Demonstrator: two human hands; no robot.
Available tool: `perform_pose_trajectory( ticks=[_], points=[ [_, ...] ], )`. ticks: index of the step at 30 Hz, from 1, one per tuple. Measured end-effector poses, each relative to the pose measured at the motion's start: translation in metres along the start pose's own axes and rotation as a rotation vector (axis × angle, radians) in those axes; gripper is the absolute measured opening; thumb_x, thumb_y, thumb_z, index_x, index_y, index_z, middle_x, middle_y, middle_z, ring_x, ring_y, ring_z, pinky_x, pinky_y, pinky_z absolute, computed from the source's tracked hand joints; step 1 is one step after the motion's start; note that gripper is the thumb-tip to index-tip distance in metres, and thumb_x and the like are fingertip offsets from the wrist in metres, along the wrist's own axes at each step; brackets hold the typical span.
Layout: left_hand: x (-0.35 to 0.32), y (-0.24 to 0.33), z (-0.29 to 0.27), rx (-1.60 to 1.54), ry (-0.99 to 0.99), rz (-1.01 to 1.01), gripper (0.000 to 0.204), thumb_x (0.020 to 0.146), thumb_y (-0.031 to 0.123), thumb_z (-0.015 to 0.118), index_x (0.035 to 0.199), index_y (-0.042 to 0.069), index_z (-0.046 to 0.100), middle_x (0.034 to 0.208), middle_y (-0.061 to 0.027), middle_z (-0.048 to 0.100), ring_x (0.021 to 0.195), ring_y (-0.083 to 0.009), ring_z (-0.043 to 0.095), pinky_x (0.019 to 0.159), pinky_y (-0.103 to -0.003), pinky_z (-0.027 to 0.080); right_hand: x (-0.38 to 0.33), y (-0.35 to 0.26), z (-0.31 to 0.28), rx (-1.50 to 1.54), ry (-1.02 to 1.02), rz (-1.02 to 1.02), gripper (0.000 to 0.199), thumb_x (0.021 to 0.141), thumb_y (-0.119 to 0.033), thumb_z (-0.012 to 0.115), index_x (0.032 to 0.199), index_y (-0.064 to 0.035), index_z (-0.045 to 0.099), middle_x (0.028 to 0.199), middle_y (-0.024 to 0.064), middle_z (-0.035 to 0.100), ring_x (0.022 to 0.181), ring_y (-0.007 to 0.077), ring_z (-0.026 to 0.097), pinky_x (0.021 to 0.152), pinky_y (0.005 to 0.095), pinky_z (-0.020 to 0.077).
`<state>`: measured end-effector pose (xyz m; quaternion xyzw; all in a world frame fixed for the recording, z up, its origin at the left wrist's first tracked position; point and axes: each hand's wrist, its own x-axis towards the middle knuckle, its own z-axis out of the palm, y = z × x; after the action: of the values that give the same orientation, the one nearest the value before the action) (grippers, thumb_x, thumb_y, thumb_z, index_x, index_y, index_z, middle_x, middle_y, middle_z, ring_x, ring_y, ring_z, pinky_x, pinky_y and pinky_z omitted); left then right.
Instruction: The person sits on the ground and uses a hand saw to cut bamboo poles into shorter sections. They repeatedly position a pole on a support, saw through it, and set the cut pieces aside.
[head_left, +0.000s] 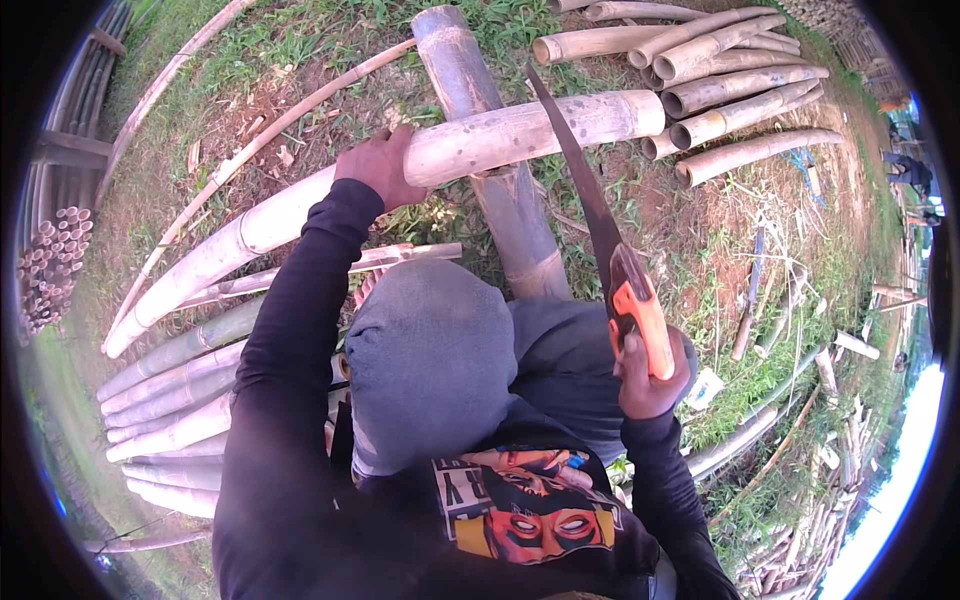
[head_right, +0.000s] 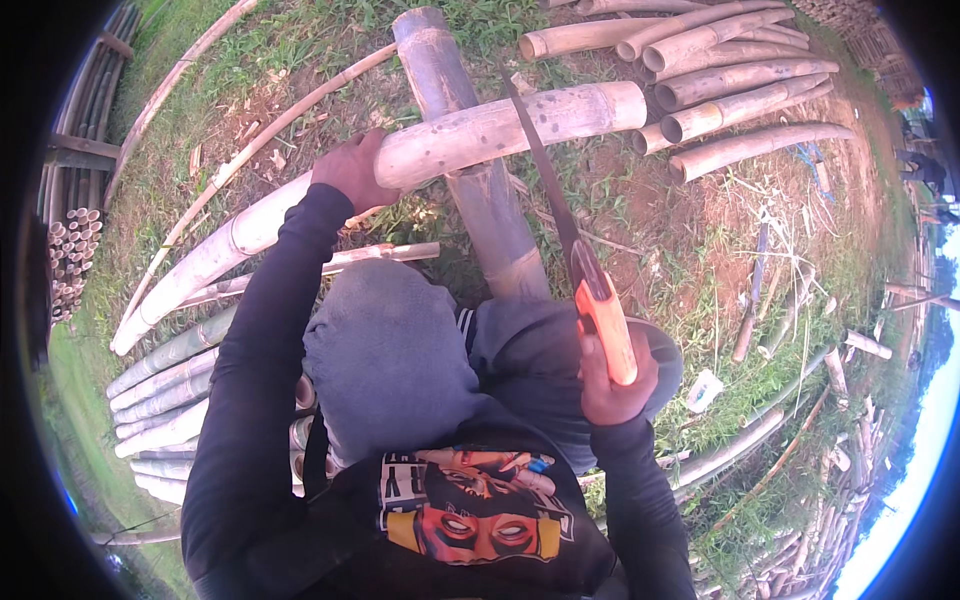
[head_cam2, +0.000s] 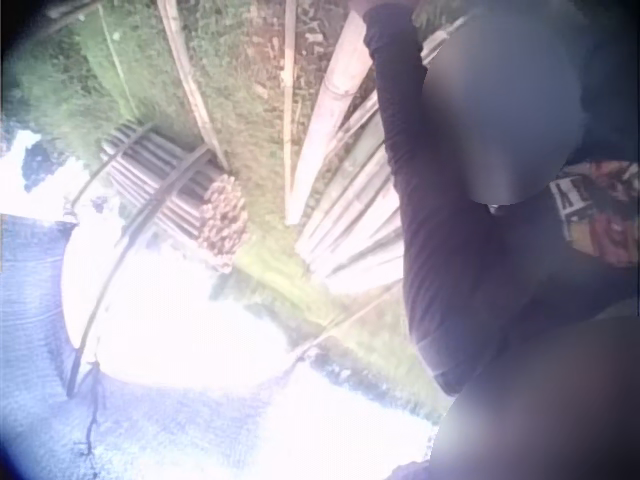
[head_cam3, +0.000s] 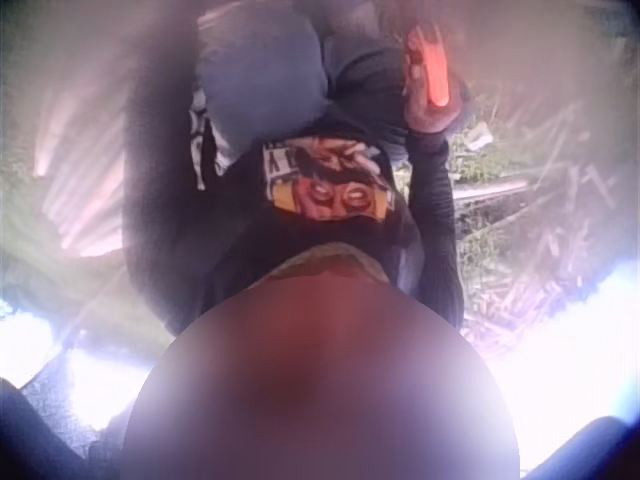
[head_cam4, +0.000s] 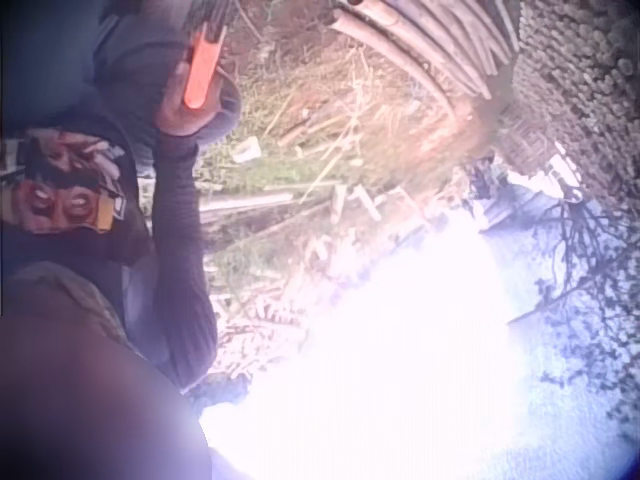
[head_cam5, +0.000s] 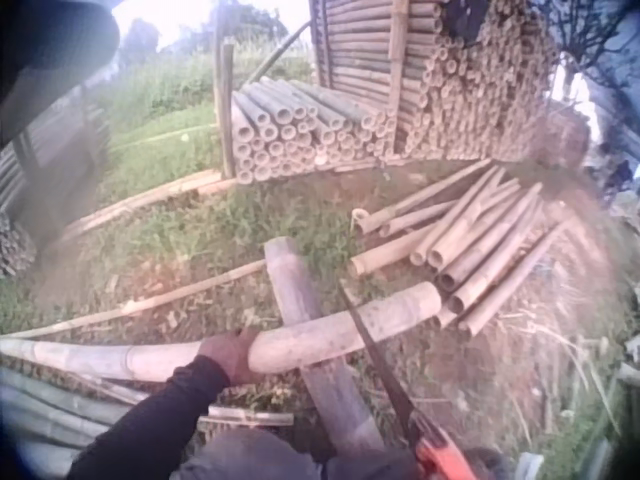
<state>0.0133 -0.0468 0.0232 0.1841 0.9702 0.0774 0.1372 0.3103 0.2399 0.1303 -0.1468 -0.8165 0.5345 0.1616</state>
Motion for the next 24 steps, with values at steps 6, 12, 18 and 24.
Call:
perform_pose_trajectory(
  ticks=[6,12,18,24],
  points=[
    [0.009,-0.007,0.012,-0.011,0.017,0.012,0.09,0.07,0.05,0.088,0.145,0.015,0.053,0.127,-0.0211,0.07,0.111,-0.0416,0.074,0.095,-0.053,0.06,0.04,0.023,0.03,0.155,0.029,0.044,0.025,0.104,-0.02,0.073,0.113,0.002,0.065,0.069,0.0011,0.062,0.052,0.0065,0.056,0.049,0.0226,0.0448],
    [0.004,-0.003,0.01,-0.042,0.086,0.026,0.094,0.069,0.048,0.091,0.147,0.014,0.051,0.13,-0.0193,0.069,0.116,-0.0421,0.071,0.102,-0.053,0.057,0.14,0.067,0.077,0.082,-0.011,-0.009,0.031,0.101,-0.02,0.077,0.119,0.0024,0.068,0.093,0.0038,0.07,0.08,0.0078,0.062,0.073,0.028,0.0532],
    [-0.004,0.0,0.032,0.088,0.289,0.102,0.102,0.069,0.042,0.093,0.155,0.016,0.043,0.135,-0.0198,0.064,0.123,-0.0445,0.066,0.111,-0.06,0.047,0.123,0.038,0.079,0.268,-0.027,0.0,0.04,0.103,-0.022,0.074,0.13,0.0041,0.061,0.102,0.0098,0.071,0.085,0.0139,0.067,0.079,0.0312,0.0558],
    [0.008,-0.004,0.016,0.037,0.079,0.082,0.097,0.07,0.04,0.091,0.153,0.017,0.045,0.13,-0.0217,0.066,0.117,-0.0445,0.069,0.1,-0.058,0.056,0.157,0.029,0.093,-0.114,0.085,-0.197,0.037,0.103,-0.029,0.074,0.118,0.0049,0.067,0.09,0.0111,0.072,0.078,0.0153,0.066,0.073,0.0333,0.0541]
  ],
)
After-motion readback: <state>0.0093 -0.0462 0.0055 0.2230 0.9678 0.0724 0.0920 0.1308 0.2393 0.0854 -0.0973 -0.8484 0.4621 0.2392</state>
